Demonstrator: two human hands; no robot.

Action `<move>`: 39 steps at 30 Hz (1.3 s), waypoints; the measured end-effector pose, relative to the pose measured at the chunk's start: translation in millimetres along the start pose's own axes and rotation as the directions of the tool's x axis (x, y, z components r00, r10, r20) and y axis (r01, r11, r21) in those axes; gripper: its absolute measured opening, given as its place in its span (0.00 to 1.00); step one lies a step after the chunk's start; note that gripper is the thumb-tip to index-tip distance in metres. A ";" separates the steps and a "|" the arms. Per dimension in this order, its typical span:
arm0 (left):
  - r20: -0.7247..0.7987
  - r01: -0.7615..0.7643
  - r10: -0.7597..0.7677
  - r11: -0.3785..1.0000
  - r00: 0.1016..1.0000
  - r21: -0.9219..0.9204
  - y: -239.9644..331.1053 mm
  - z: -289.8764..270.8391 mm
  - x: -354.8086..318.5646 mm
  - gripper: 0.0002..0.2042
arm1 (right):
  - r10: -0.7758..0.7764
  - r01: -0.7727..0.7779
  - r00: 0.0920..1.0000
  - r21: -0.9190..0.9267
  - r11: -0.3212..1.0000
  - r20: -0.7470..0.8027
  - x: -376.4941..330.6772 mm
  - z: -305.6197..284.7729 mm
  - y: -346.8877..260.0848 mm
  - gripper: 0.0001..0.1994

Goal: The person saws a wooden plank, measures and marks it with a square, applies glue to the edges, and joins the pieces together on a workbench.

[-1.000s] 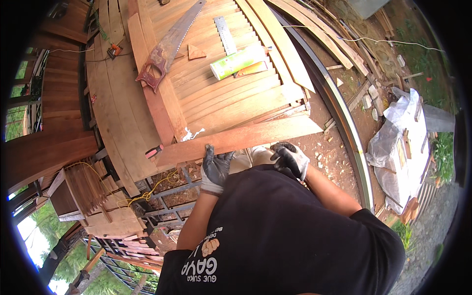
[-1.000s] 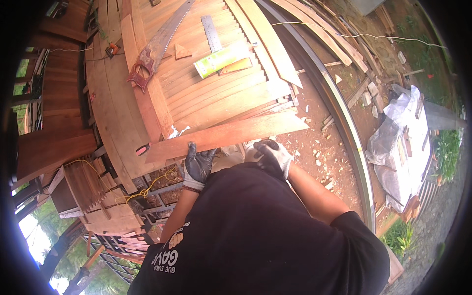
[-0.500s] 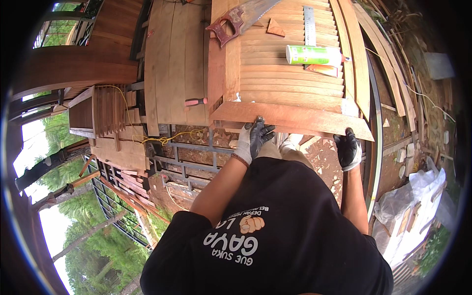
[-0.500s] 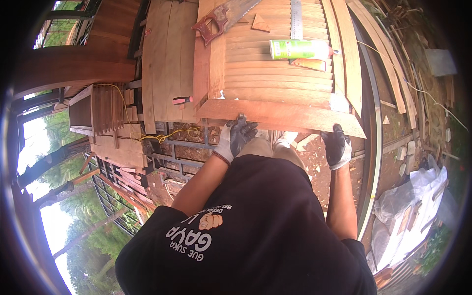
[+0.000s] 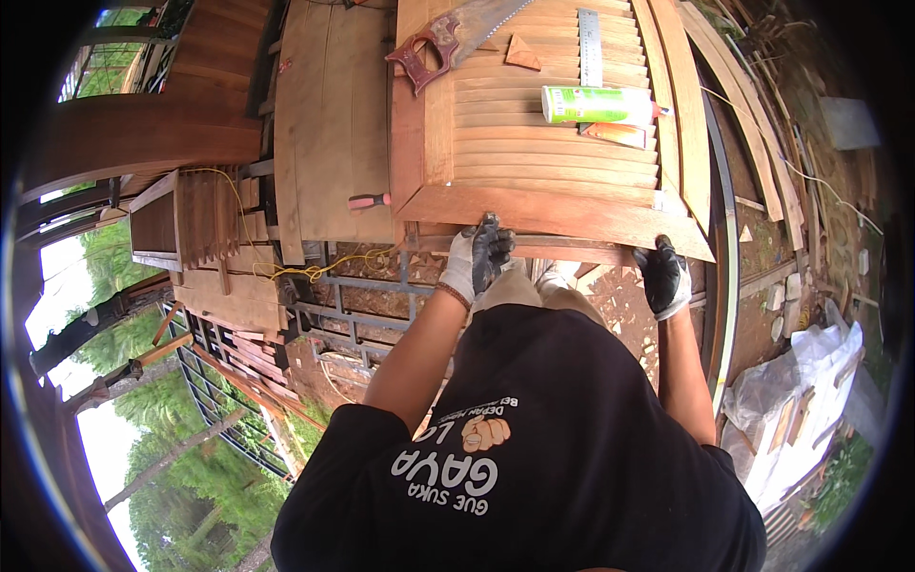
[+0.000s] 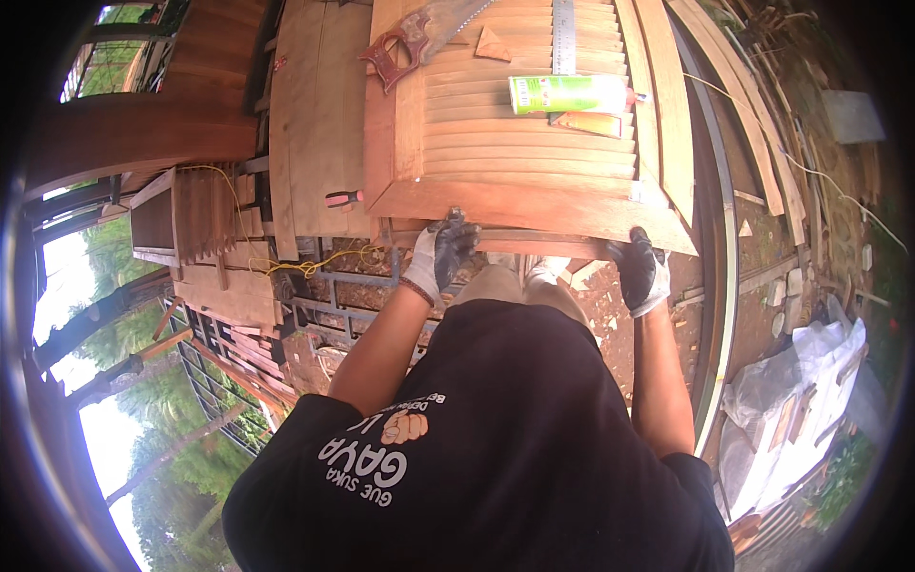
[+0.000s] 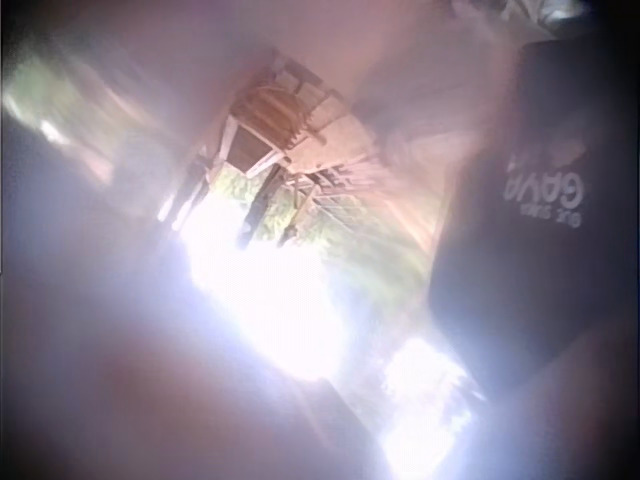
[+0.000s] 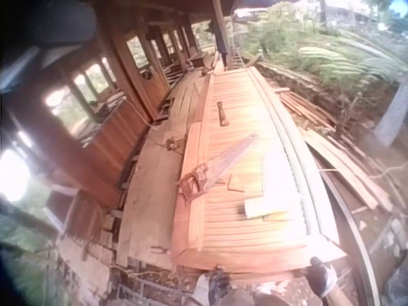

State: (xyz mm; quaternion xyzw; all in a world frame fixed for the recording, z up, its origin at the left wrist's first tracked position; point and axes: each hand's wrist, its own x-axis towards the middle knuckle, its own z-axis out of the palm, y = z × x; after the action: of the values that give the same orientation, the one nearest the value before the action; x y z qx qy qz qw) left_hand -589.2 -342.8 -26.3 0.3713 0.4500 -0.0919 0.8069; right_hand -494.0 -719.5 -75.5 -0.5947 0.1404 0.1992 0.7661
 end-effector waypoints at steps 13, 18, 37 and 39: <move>-0.064 0.027 -0.014 0.980 0.998 0.198 0.9 -1.5 7.4 0.29 | 0.358 -0.356 0.920 0.039 0.934 -0.162 -9.8 53.2 -64.4 0.13; -0.067 0.034 -0.018 0.970 0.998 0.241 5.2 3.1 7.2 0.30 | 0.372 -0.422 0.889 -0.164 0.892 -0.268 -2.4 56.9 -71.6 0.16; 0.668 -0.529 0.527 -0.412 0.525 0.742 18.6 69.5 -19.6 0.34 | -0.122 -0.068 0.832 -0.318 0.946 -0.542 8.4 -19.0 -28.3 0.07; 0.695 -0.475 0.345 -0.535 0.631 0.698 16.1 86.2 -7.4 0.43 | -0.118 0.000 0.790 -0.193 0.981 -0.602 16.7 -41.7 -28.4 0.12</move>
State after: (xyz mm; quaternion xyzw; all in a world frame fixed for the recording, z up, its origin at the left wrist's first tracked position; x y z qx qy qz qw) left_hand -529.0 -391.6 15.4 0.9839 -0.0474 -0.0595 0.1618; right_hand -465.0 -763.6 -69.4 -0.6990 0.3425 -0.0156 0.6276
